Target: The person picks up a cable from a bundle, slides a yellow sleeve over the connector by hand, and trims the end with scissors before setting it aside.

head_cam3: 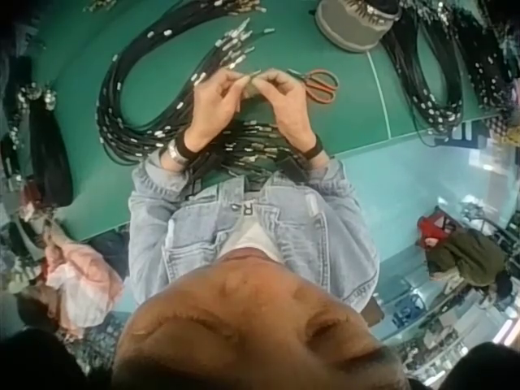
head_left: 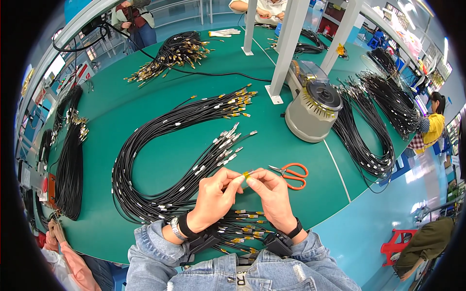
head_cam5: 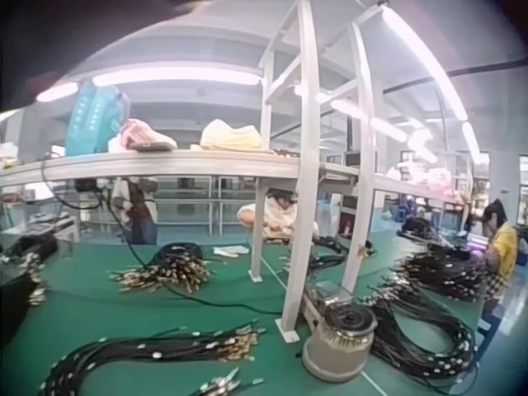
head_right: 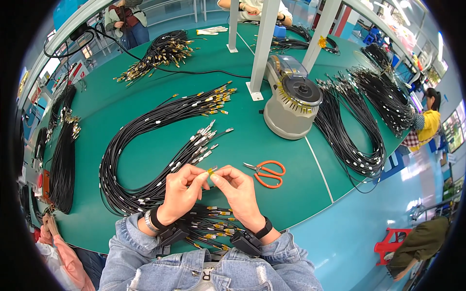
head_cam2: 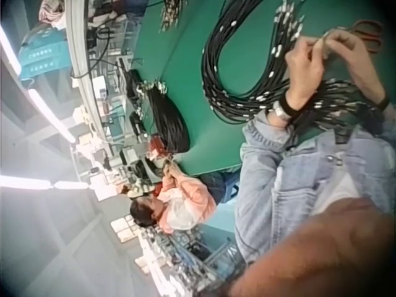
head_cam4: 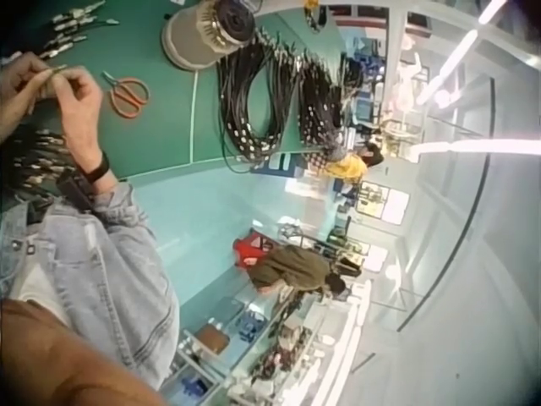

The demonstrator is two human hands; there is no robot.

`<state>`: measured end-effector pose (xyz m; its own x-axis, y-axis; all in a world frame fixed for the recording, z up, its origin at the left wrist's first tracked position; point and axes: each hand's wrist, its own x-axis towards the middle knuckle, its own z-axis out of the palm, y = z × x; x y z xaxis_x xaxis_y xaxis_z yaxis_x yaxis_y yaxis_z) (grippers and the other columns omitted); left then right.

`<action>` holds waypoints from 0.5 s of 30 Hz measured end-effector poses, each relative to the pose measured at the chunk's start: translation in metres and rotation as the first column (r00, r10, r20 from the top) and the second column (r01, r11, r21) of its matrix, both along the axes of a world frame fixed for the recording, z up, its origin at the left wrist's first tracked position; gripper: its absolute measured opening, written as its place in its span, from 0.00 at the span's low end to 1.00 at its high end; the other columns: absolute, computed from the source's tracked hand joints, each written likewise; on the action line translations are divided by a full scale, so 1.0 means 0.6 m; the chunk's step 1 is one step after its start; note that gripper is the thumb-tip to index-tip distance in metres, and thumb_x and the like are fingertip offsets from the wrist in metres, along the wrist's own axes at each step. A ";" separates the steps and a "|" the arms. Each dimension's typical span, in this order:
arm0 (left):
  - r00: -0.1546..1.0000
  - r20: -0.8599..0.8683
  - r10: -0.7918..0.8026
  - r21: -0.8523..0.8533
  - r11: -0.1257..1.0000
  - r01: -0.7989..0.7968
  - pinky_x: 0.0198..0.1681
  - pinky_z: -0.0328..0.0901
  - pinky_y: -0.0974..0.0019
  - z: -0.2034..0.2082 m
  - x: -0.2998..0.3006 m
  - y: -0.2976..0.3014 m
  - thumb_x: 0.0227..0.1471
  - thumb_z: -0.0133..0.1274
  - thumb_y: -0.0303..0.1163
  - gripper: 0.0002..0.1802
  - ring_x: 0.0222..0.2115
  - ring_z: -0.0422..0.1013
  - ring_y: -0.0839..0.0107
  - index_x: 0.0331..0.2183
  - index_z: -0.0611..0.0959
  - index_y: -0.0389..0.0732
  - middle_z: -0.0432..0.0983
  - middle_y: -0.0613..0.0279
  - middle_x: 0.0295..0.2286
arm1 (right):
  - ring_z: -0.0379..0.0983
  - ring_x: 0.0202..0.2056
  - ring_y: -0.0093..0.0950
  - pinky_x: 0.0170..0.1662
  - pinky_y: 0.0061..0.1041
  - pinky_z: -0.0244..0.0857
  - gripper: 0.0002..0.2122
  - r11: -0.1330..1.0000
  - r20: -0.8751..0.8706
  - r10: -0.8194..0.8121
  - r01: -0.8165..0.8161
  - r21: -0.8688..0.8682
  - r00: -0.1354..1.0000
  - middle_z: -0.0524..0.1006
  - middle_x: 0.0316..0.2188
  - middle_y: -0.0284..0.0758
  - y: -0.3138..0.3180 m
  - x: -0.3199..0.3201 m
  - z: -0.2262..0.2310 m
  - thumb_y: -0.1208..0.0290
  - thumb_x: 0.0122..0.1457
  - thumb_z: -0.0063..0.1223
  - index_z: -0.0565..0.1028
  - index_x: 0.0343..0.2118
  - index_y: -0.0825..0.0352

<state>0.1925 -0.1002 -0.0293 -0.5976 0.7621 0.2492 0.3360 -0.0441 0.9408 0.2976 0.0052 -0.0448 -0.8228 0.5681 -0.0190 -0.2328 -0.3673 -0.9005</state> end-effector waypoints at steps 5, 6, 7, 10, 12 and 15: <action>0.999 -0.044 0.011 0.012 1.000 -0.010 0.11 0.55 0.78 -0.005 0.000 0.000 0.53 0.49 0.24 0.06 0.10 0.63 0.83 0.26 0.73 0.32 0.72 0.63 0.14 | 0.67 0.33 0.15 0.39 0.16 0.61 0.04 1.000 0.001 -0.012 0.012 -0.020 1.000 0.74 0.29 0.27 -0.004 -0.001 0.002 0.74 0.55 0.54 0.74 0.30 0.69; 0.999 -0.044 0.009 0.008 1.000 -0.009 0.11 0.54 0.78 -0.005 0.000 0.000 0.53 0.48 0.24 0.07 0.10 0.63 0.84 0.25 0.73 0.32 0.72 0.63 0.13 | 0.67 0.32 0.15 0.39 0.16 0.61 0.04 1.000 0.002 -0.016 0.016 -0.021 1.000 0.74 0.29 0.27 -0.005 -0.002 0.002 0.74 0.55 0.54 0.74 0.30 0.69; 0.999 -0.043 0.009 0.009 1.000 -0.009 0.11 0.54 0.78 -0.005 0.000 0.000 0.53 0.48 0.24 0.07 0.10 0.63 0.84 0.25 0.73 0.32 0.72 0.63 0.13 | 0.67 0.32 0.15 0.38 0.16 0.61 0.04 1.000 0.003 -0.019 0.019 -0.023 1.000 0.74 0.29 0.27 -0.006 -0.001 0.002 0.74 0.55 0.54 0.74 0.30 0.69; 1.000 -0.006 -0.009 0.003 1.000 0.009 0.11 0.53 0.78 -0.001 0.001 -0.002 0.54 0.47 0.25 0.07 0.09 0.62 0.84 0.25 0.73 0.33 0.71 0.64 0.12 | 0.67 0.32 0.15 0.38 0.16 0.61 0.04 1.000 0.007 -0.025 0.025 -0.015 1.000 0.73 0.29 0.27 -0.007 -0.001 0.000 0.74 0.55 0.54 0.74 0.30 0.69; 1.000 0.004 -0.016 -0.001 1.000 0.016 0.11 0.53 0.78 -0.001 0.001 -0.002 0.54 0.47 0.25 0.08 0.09 0.62 0.84 0.25 0.73 0.33 0.71 0.65 0.12 | 0.67 0.32 0.15 0.38 0.16 0.61 0.04 1.000 0.008 -0.027 0.027 -0.011 1.000 0.73 0.29 0.27 -0.007 -0.001 0.000 0.74 0.54 0.54 0.74 0.30 0.69; 0.999 0.023 -0.027 -0.012 1.000 0.027 0.10 0.53 0.78 0.001 -0.001 -0.005 0.55 0.46 0.26 0.09 0.09 0.61 0.84 0.25 0.73 0.33 0.70 0.66 0.11 | 0.67 0.33 0.17 0.40 0.17 0.60 0.03 1.000 0.020 -0.020 0.020 -0.005 1.000 0.73 0.29 0.29 -0.007 0.000 0.000 0.76 0.54 0.53 0.73 0.29 0.70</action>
